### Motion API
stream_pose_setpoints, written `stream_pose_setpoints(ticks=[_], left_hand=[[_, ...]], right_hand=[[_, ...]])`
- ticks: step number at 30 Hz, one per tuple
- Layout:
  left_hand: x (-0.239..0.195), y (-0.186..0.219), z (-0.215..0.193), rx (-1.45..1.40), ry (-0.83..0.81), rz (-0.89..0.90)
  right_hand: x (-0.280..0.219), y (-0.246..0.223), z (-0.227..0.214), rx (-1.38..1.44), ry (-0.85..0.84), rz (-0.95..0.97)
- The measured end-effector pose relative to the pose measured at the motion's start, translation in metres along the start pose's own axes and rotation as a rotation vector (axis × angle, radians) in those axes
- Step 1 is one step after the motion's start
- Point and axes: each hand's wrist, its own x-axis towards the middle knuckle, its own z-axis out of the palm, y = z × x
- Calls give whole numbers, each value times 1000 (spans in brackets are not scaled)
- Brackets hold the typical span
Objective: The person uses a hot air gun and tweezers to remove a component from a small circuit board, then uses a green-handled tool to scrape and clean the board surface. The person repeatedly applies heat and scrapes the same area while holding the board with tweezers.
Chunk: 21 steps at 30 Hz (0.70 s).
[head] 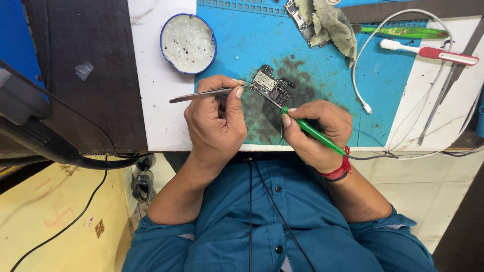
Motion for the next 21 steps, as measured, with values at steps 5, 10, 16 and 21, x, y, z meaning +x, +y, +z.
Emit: stream_pose_setpoints(ticks=[5, 10, 16, 21], left_hand=[[0, -1, 0, -4, 0, 8], [0, -1, 0, 2, -1, 29], [0, -1, 0, 9, -1, 17], [0, -1, 0, 3, 2, 36]], right_hand=[[0, 0, 0, -2, 0, -6], [0, -1, 0, 6, 4, 14], [0, -1, 0, 10, -2, 10], [0, -1, 0, 7, 0, 12]])
